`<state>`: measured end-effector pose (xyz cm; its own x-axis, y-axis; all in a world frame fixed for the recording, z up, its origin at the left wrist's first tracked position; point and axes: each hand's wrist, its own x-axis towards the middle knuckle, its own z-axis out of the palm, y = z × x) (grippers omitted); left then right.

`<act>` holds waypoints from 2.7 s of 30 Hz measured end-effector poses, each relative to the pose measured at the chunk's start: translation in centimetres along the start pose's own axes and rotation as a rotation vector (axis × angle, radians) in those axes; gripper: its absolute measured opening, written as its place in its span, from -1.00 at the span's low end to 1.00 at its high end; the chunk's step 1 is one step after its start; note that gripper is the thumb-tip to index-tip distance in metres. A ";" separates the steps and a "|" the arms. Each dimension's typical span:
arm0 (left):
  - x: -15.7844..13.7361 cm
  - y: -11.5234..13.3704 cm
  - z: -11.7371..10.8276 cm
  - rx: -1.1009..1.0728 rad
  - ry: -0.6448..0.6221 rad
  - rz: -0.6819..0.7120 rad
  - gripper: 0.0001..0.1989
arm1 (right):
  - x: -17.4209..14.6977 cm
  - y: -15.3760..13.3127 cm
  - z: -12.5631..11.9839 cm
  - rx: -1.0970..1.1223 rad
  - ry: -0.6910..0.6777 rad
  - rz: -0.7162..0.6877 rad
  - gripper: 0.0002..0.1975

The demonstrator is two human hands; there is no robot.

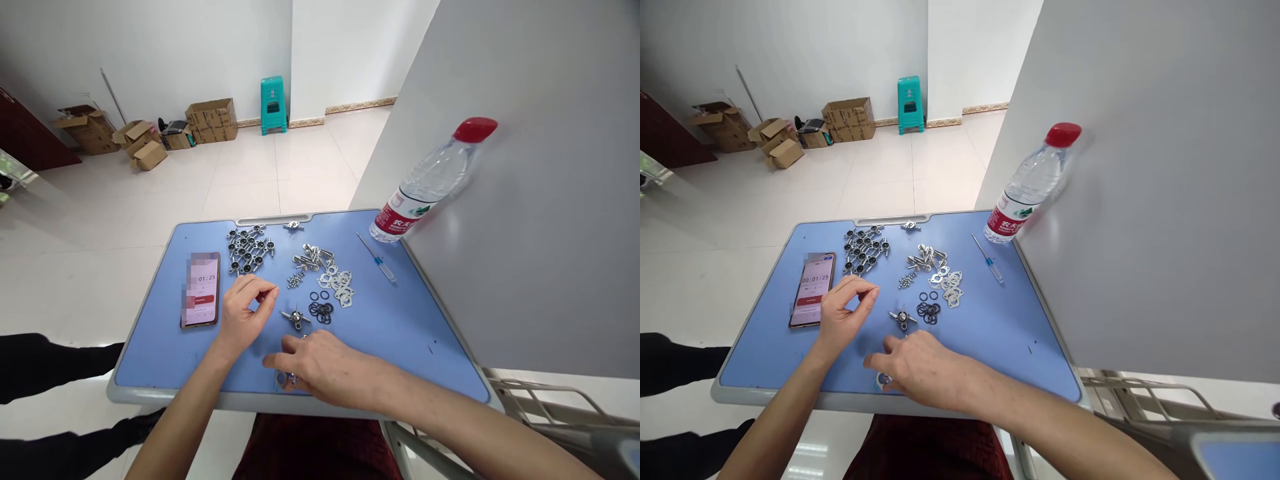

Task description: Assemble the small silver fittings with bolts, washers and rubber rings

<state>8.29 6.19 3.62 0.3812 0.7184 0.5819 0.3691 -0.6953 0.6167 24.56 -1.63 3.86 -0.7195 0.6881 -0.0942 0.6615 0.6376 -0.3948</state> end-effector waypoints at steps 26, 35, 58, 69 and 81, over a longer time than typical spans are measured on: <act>-0.1 0.1 -0.9 -0.573 -0.503 -0.329 -0.64 | -1.7 2.7 -1.5 -0.348 0.984 -0.189 -0.77; 0.0 0.6 -0.4 -0.625 -0.477 -0.412 -0.58 | -1.3 3.0 -0.3 -0.411 0.930 -0.109 -0.71; -0.3 0.6 -0.3 -0.044 -0.443 -0.326 -0.73 | -0.9 4.5 -2.8 0.378 0.739 0.310 -0.86; -1.0 0.0 1.4 0.018 -0.553 -0.315 -0.59 | -0.7 6.6 0.8 0.230 0.677 0.329 -0.82; -0.7 -0.2 1.2 0.097 -0.633 -0.237 -0.81 | -1.3 7.1 1.2 0.023 0.622 -0.003 -0.71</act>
<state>9.01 5.78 2.48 0.6918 0.7221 -0.0033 0.5671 -0.5404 0.6216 29.92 1.58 0.06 -0.4591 0.7634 0.4544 0.6499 0.6373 -0.4141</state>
